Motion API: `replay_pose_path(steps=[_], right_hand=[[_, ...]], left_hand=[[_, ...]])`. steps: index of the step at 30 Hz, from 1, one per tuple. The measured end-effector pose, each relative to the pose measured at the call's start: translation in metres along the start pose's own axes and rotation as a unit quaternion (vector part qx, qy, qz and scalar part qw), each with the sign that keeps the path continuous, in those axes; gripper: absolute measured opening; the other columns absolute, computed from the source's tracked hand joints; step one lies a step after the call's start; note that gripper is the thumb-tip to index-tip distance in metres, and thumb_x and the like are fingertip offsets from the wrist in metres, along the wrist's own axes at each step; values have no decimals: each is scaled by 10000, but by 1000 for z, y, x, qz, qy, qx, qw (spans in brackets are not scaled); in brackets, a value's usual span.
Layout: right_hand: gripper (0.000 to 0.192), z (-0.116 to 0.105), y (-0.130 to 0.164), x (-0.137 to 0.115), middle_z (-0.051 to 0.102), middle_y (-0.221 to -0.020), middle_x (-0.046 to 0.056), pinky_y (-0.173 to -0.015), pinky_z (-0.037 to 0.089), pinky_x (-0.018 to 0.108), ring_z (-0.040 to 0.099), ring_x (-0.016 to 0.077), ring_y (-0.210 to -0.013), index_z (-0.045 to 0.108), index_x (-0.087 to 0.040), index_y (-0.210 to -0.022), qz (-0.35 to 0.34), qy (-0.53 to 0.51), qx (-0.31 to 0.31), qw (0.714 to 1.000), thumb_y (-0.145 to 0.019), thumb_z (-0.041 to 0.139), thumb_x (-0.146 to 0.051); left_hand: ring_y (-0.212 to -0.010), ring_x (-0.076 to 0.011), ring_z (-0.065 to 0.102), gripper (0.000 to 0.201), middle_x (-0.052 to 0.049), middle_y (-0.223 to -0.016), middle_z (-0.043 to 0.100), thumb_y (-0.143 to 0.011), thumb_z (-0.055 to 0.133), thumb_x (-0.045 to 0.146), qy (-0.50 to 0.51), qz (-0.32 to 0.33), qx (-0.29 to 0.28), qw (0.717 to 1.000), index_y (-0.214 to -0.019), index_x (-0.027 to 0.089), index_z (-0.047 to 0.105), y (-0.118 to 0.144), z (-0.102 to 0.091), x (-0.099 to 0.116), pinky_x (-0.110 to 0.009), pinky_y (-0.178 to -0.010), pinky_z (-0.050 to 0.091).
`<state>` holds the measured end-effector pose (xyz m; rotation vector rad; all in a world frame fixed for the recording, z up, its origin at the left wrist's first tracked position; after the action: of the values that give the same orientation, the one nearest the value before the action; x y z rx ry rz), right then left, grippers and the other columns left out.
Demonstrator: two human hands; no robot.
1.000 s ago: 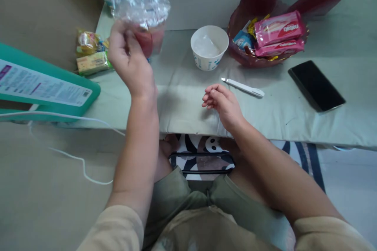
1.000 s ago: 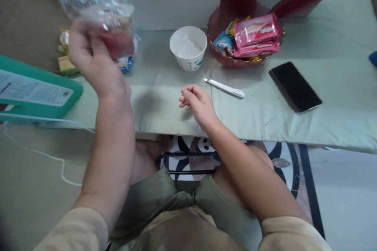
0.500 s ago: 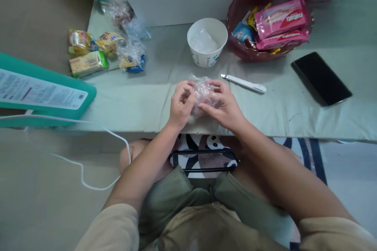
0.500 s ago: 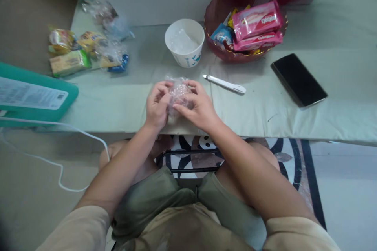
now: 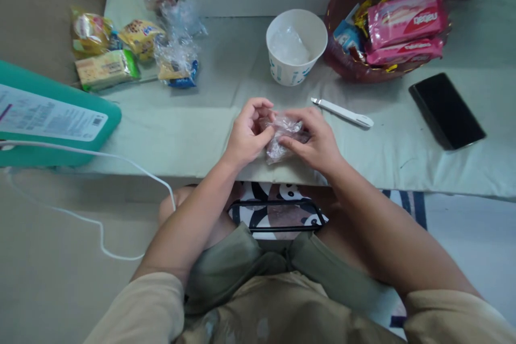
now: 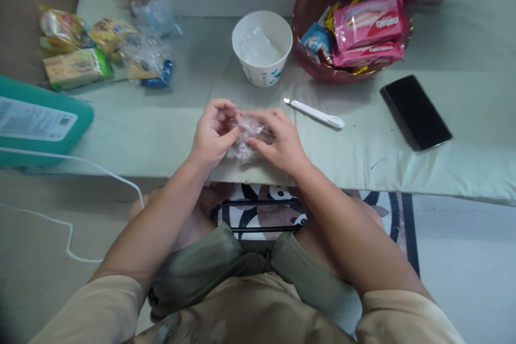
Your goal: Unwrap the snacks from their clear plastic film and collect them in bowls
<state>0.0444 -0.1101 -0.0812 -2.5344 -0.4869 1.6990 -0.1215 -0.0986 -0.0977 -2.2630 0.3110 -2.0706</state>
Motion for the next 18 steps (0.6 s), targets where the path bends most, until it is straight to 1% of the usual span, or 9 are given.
replay_pose_path(steps=[2, 3, 5, 7, 9, 12, 14, 16, 18], right_hand=[[181, 1, 1, -3, 596, -959, 40, -873, 502, 398, 578, 219, -926, 756, -273, -989, -49, 38, 5, 998, -866, 729, -402], [124, 1, 2, -4, 582, -932, 36, -859, 499, 392, 573, 209, -897, 759, -264, -938, -71, 52, 15, 996, -877, 715, -363], [67, 0, 4, -6, 558, -889, 26, -835, 489, 380, 559, 194, -855, 755, -263, -903, -103, 72, 39, 991, -884, 700, -297], [61, 0, 5, -6, 546, -867, 21, -823, 480, 377, 547, 193, -842, 749, -270, -901, -120, 98, 58, 986, -886, 690, -272], [71, 0, 6, -7, 543, -867, 24, -829, 478, 384, 543, 198, -847, 741, -273, -896, -116, 124, 66, 983, -889, 670, -268], [107, -2, 5, -12, 553, -929, 41, -877, 487, 410, 566, 216, -909, 738, -266, -908, -113, 128, 51, 984, -889, 640, -303], [173, -12, 4, -15, 571, -1003, 63, -915, 495, 428, 588, 237, -987, 738, -259, -968, -113, 126, 58, 984, -913, 595, -339], [241, -31, 3, -10, 598, -1076, 90, -953, 494, 447, 595, 263, -1065, 720, -244, -1076, -89, 165, 99, 977, -933, 547, -331], [329, -53, 3, 3, 622, -1163, 131, -1000, 475, 486, 586, 300, -1137, 679, -210, -1199, -39, 247, 147, 957, -908, 550, -291]], left_hand=[[-1188, -218, 654, 353, -57, -1161, 671, -865, 689, 336, -14, 24, 0, 1000, -1201, 271, 601, 1, -5, -2, -325, -937, 565], [-1285, -236, 613, 364, -72, -1270, 646, -885, 667, 367, -31, 34, -12, 999, -1231, 276, 603, 2, -6, -1, -339, -989, 557], [-1404, -271, 535, 441, -84, -1434, 580, -887, 667, 416, -87, 46, -70, 993, -1305, 288, 605, 4, -4, 2, -372, -1077, 529], [-1447, -296, 497, 516, -89, -1478, 562, -874, 694, 408, -162, 42, -144, 975, -1367, 291, 600, 9, 0, 6, -417, -1138, 498], [-1444, -304, 499, 511, -100, -1472, 563, -880, 706, 372, -224, 40, -173, 958, -1374, 280, 618, 14, 2, 10, -459, -1165, 479], [-1412, -300, 526, 419, -121, -1480, 524, -889, 734, 374, -249, 65, -139, 956, -1289, 257, 692, 15, 0, 11, -485, -1182, 469], [-1402, -293, 531, 341, -120, -1471, 516, -901, 736, 398, -240, 93, -104, 961, -1209, 253, 742, 15, -1, 10, -488, -1193, 464], [-1398, -282, 532, 253, -107, -1456, 523, -936, 698, 398, -232, 116, -74, 963, -1130, 258, 782, 14, -2, 7, -487, -1186, 477], [-1387, -268, 540, 212, -94, -1429, 543, -968, 654, 372, -226, 134, -51, 963, -1077, 270, 805, 14, -2, 7, -476, -1157, 507]])
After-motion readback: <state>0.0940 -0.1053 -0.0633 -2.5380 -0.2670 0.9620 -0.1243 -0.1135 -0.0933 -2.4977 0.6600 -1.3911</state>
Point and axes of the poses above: each hand's wrist, its own y-axis away from the middle knuckle, its own z-axis out of the palm, x = y × z, the point moved 6 cm from there along -y, towards the middle knuckle
